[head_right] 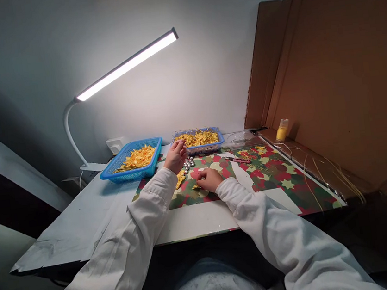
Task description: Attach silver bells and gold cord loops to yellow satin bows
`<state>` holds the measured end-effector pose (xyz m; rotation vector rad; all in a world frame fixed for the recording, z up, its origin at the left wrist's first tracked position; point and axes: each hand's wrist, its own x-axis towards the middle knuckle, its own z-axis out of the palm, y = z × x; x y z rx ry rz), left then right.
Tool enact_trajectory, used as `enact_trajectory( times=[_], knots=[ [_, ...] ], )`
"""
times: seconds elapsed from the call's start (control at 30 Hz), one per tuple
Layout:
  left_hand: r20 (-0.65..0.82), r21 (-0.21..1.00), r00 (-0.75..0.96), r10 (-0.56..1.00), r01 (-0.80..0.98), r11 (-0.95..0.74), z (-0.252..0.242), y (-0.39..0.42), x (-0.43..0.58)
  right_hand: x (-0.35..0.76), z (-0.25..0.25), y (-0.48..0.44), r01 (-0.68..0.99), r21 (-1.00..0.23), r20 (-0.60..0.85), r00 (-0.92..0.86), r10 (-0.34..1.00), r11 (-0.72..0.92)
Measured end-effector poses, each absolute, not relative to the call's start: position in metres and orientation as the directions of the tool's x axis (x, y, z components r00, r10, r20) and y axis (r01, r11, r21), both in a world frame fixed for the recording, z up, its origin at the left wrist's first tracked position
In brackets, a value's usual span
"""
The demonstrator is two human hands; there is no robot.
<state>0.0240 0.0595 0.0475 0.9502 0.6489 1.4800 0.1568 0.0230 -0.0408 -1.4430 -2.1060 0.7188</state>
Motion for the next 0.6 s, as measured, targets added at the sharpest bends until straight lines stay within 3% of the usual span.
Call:
enact_trajectory(
  times=[0.6],
  knots=[
    [0.198,0.835,0.045,0.979,-0.531,-0.144,0.0533,0.0557,0.0270,0.1545,-0.0398,0.0186,0.690,-0.679,0.060,-0.290,0.955,0.252]
  ],
)
